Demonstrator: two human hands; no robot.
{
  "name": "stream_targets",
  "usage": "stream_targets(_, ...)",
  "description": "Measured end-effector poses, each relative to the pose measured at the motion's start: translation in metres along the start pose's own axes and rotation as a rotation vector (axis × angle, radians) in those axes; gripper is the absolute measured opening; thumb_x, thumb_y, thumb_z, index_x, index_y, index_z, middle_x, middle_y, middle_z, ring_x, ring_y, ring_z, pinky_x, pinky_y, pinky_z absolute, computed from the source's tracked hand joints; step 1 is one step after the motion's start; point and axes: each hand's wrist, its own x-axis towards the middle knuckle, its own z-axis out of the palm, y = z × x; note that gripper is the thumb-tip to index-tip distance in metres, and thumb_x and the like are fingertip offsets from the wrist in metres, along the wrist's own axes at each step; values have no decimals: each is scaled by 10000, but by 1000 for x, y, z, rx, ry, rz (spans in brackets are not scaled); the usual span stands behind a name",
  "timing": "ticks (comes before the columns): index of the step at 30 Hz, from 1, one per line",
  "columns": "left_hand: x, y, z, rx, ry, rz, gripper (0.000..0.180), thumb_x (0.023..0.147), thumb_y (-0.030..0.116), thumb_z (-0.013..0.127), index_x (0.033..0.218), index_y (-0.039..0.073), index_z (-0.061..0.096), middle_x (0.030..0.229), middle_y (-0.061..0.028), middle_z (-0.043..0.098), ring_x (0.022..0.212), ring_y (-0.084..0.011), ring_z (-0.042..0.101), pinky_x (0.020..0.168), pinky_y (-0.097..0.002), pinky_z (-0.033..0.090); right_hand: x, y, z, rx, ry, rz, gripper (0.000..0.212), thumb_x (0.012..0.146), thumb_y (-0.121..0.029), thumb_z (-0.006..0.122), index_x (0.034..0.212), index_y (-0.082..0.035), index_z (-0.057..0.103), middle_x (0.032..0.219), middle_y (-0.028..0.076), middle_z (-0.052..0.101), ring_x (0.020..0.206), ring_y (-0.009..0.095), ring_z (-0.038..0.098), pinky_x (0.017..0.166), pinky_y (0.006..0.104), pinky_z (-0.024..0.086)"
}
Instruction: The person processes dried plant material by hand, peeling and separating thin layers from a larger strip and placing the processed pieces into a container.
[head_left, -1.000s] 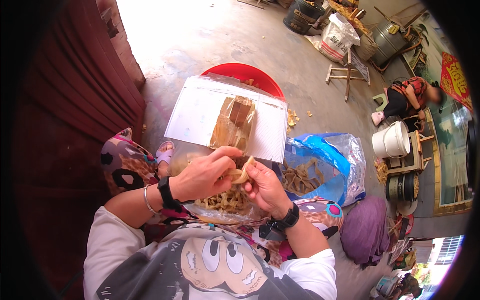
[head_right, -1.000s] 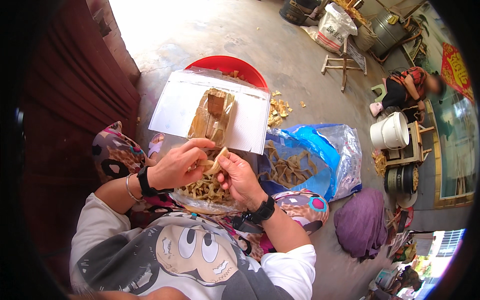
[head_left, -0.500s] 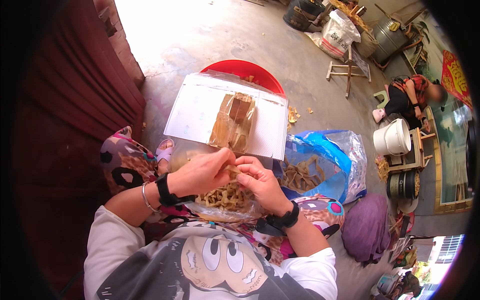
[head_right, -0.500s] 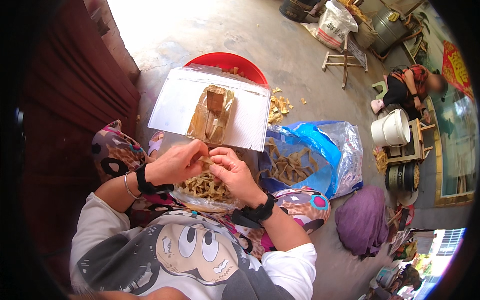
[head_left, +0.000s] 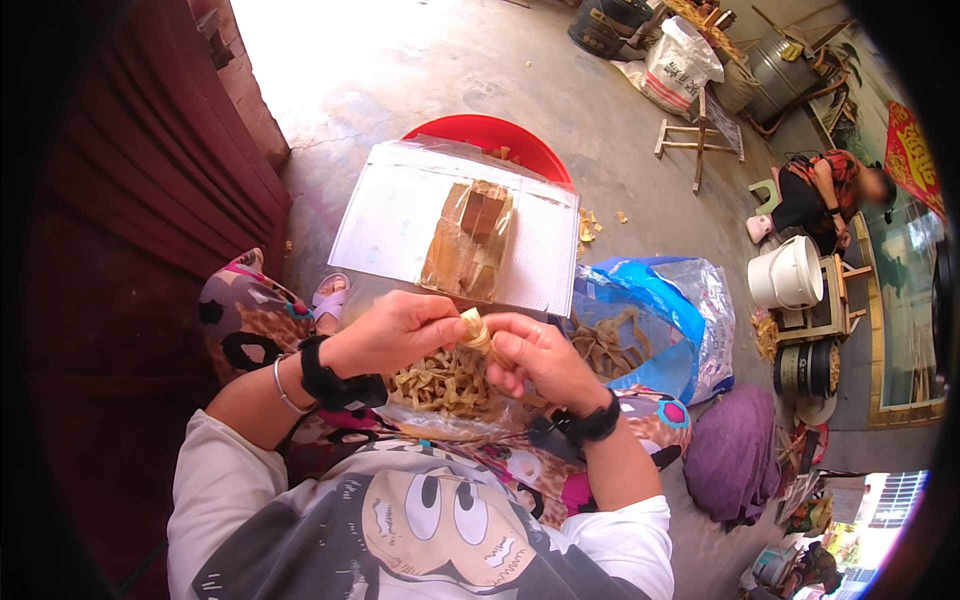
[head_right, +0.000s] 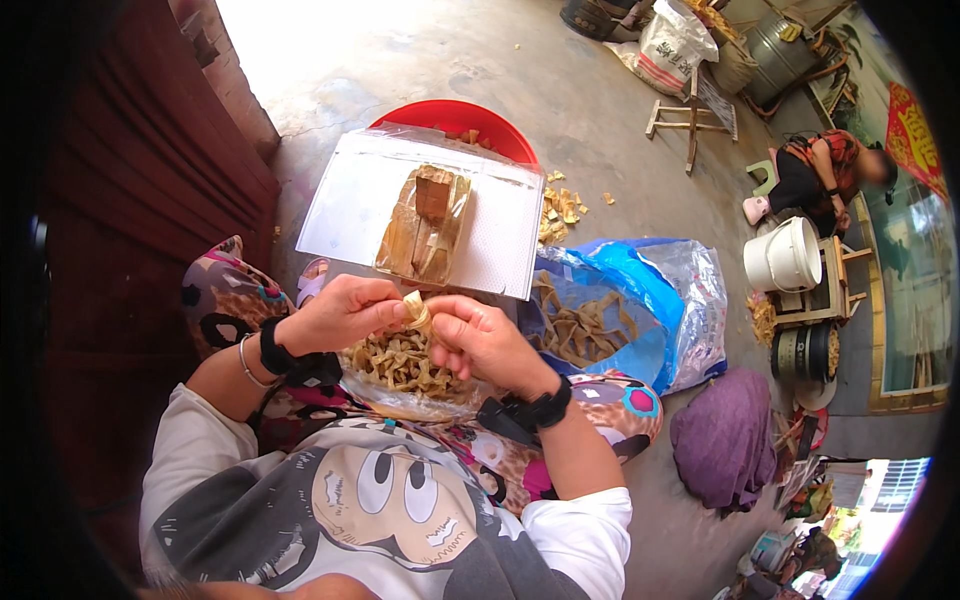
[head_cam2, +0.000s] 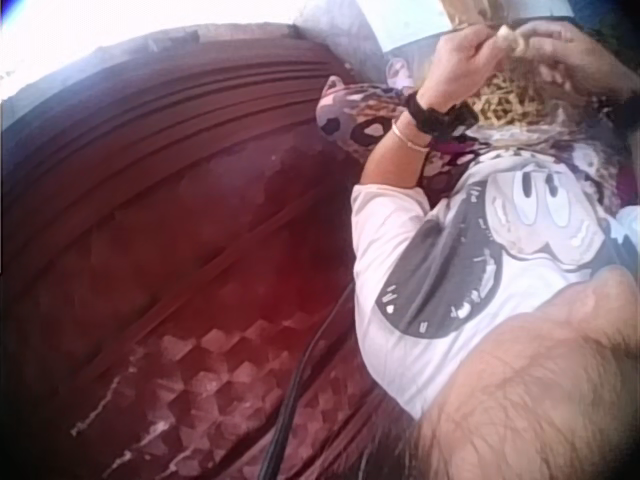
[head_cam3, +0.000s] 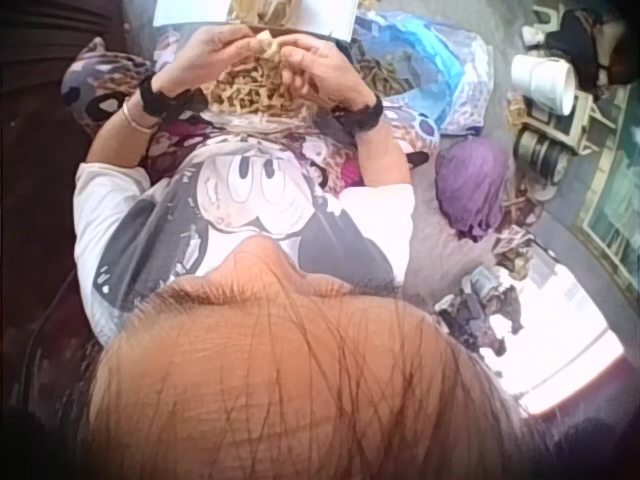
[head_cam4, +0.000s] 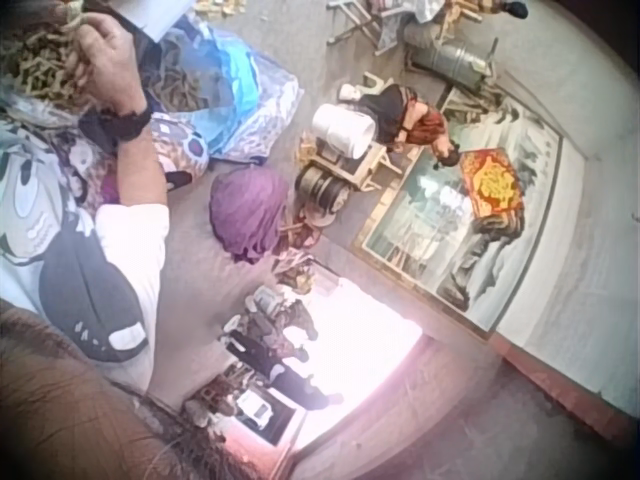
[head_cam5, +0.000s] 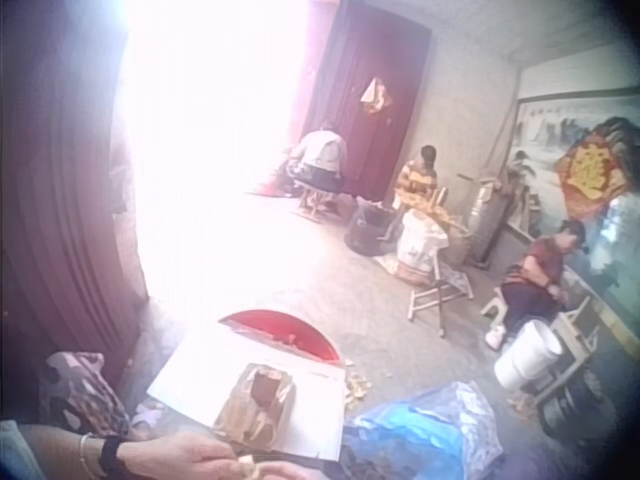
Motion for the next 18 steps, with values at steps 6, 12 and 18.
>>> stream_targets(6,-3,9,-9,-147,-99,-55,267,931,212,550,764,13,614,608,14,543,540,-42,460,484,-221,372,-3,-5,-25,-169,95,-40,160,896,-173,598,963,-34,640,600,-57,483,479,20,400,419,171,328)
stream_targets(12,-5,7,-12,-109,-85,44,236,940,210,540,823,13,596,675,-6,580,608,-56,499,536,-219,400,0,-5,-24,-217,112,-91,166,892,-177,601,958,-30,640,605,-56,485,473,19,392,420,171,315)
stream_targets(18,2,3,-7,-703,-255,-219,178,946,192,545,982,33,473,868,-82,627,748,-97,570,661,-220,466,7,-6,-9,-231,19,-33,171,898,-188,595,942,-28,634,613,-56,494,462,10,389,411,165,299)
